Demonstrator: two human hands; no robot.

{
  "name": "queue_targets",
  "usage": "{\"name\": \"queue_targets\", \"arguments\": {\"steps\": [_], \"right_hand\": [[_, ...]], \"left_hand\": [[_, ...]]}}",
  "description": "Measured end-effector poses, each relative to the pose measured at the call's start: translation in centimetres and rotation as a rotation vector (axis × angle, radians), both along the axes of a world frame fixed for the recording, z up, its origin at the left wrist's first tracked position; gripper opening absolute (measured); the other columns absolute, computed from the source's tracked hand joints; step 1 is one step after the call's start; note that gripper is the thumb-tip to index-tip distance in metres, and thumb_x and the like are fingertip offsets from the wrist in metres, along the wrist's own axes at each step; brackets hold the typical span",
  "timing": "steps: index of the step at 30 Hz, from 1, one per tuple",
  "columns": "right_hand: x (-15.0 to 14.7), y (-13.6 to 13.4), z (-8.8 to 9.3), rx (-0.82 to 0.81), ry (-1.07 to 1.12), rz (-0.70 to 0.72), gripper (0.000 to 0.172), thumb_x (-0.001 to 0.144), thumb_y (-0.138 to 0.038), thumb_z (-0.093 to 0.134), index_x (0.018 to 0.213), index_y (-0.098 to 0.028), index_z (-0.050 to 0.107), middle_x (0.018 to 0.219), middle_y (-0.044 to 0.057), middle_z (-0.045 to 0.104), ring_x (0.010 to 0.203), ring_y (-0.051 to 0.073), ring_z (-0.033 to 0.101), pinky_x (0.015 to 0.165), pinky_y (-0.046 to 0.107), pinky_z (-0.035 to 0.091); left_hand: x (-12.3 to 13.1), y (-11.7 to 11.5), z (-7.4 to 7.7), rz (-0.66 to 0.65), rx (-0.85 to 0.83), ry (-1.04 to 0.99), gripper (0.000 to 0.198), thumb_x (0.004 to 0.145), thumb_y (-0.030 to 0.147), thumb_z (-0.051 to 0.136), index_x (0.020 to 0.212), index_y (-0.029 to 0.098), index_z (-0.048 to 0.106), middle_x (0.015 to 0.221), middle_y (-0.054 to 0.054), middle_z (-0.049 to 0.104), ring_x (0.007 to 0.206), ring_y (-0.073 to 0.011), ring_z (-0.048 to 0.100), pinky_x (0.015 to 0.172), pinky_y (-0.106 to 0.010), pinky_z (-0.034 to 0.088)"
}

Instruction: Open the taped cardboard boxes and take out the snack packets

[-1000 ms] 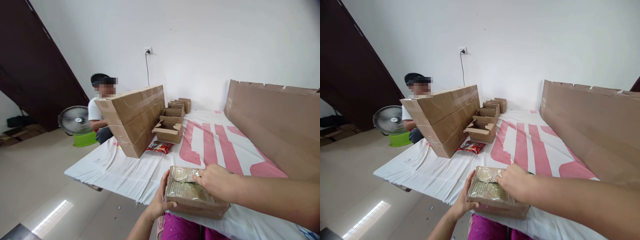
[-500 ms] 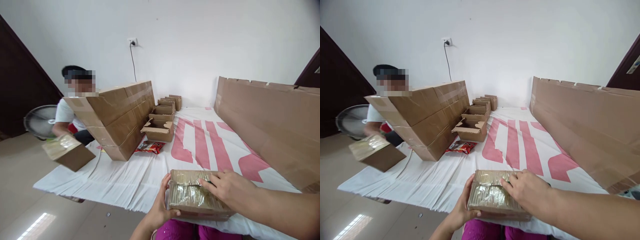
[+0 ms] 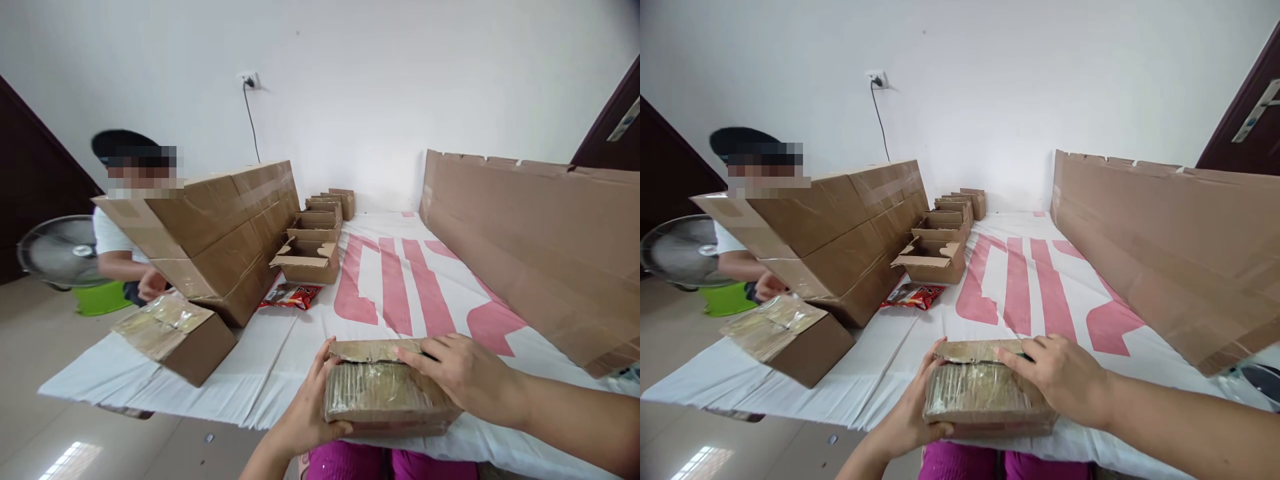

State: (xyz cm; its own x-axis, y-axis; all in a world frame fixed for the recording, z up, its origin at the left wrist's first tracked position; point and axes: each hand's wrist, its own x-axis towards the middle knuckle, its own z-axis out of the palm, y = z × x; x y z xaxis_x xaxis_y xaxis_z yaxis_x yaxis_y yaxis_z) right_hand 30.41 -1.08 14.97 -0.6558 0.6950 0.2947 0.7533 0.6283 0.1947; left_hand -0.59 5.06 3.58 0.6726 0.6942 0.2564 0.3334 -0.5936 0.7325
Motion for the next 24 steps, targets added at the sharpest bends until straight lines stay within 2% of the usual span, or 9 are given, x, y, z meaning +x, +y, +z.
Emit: {"name": "queue_targets", "arguments": {"steps": [3, 5, 8, 12, 17, 21, 24], "right_hand": [[0.2, 0.1, 0.4, -0.043, 0.095, -0.074, 0.053, 0.086, -0.007, 0.046, 0.137, -0.023, 0.047, 0.086, 0.002, 0.065, 0.067, 0.013, 0.059, 0.057, 0.025, 0.043], [0.2, 0.2, 0.7, -0.044, 0.03, -0.073, 0.057, 0.083, -0.004, 0.048, 0.136, -0.024, 0.047, 0.083, 0.0, 0.065, 0.065, 0.013, 0.058, 0.056, 0.027, 0.042], [0.0, 0.3, 0.8, 0.005, -0.092, -0.027, 0.061, 0.076, 0.0, 0.05, 0.132, -0.023, 0.051, 0.081, 0.0, 0.065, 0.065, 0.015, 0.058, 0.057, 0.029, 0.043], [-0.9, 0.1, 0.9, 0.108, -0.136, 0.044, 0.058, 0.076, -0.002, 0.052, 0.131, -0.021, 0.053, 0.08, 0.001, 0.065, 0.065, 0.016, 0.058, 0.057, 0.03, 0.04], [-1.5, -0.8, -0.1, 0.188, -0.185, -0.021, 0.053, 0.077, -0.005, 0.052, 0.127, -0.021, 0.056, 0.079, 0.003, 0.066, 0.069, 0.019, 0.06, 0.06, 0.032, 0.038], [0.1, -1.7, -1.1, 0.193, -0.301, -0.12, 0.052, 0.077, -0.004, 0.048, 0.127, -0.016, 0.057, 0.076, 0.006, 0.064, 0.063, 0.021, 0.058, 0.057, 0.034, 0.036], [2.6, -2.4, -0.9, 0.192, -0.327, -0.184, 0.055, 0.075, 0.001, 0.046, 0.124, -0.018, 0.058, 0.071, 0.004, 0.062, 0.06, 0.019, 0.056, 0.055, 0.033, 0.036]], "left_hand": [[-0.1, 0.3, -0.3, 0.012, -0.009, 0.022, 0.099, 0.064, 0.038, 0.081, 0.144, 0.022, 0.025, 0.155, -0.022, 0.009, 0.146, -0.0436, 0.008, 0.113, -0.058, 0.025], [-0.2, 0.4, -0.5, 0.025, -0.017, 0.036, 0.099, 0.063, 0.04, 0.081, 0.144, 0.021, 0.026, 0.154, -0.022, 0.011, 0.145, -0.0444, 0.008, 0.113, -0.058, 0.025], [-0.3, 0.4, -0.8, 0.041, -0.029, 0.059, 0.099, 0.065, 0.039, 0.079, 0.145, 0.02, 0.025, 0.155, -0.023, 0.009, 0.146, -0.044, 0.008, 0.114, -0.058, 0.023], [-0.3, 0.3, -0.8, 0.048, -0.056, 0.062, 0.1, 0.064, 0.035, 0.079, 0.146, 0.02, 0.024, 0.156, -0.022, 0.006, 0.146, -0.0442, 0.007, 0.114, -0.058, 0.023], [0.0, 0.3, -0.3, 0.047, -0.056, 0.037, 0.098, 0.06, 0.026, 0.081, 0.144, 0.022, 0.03, 0.154, -0.019, 0.016, 0.146, -0.042, 0.011, 0.115, -0.057, 0.022], [-0.2, 0.2, -0.5, 0.048, -0.049, -0.025, 0.1, 0.061, 0.032, 0.083, 0.146, 0.024, 0.03, 0.155, -0.018, 0.017, 0.145, -0.0426, 0.014, 0.114, -0.058, 0.024], [-0.5, 0.3, -0.9, 0.049, -0.046, -0.032, 0.1, 0.063, 0.038, 0.082, 0.147, 0.024, 0.028, 0.155, -0.019, 0.016, 0.144, -0.0445, 0.014, 0.113, -0.059, 0.025]]}}
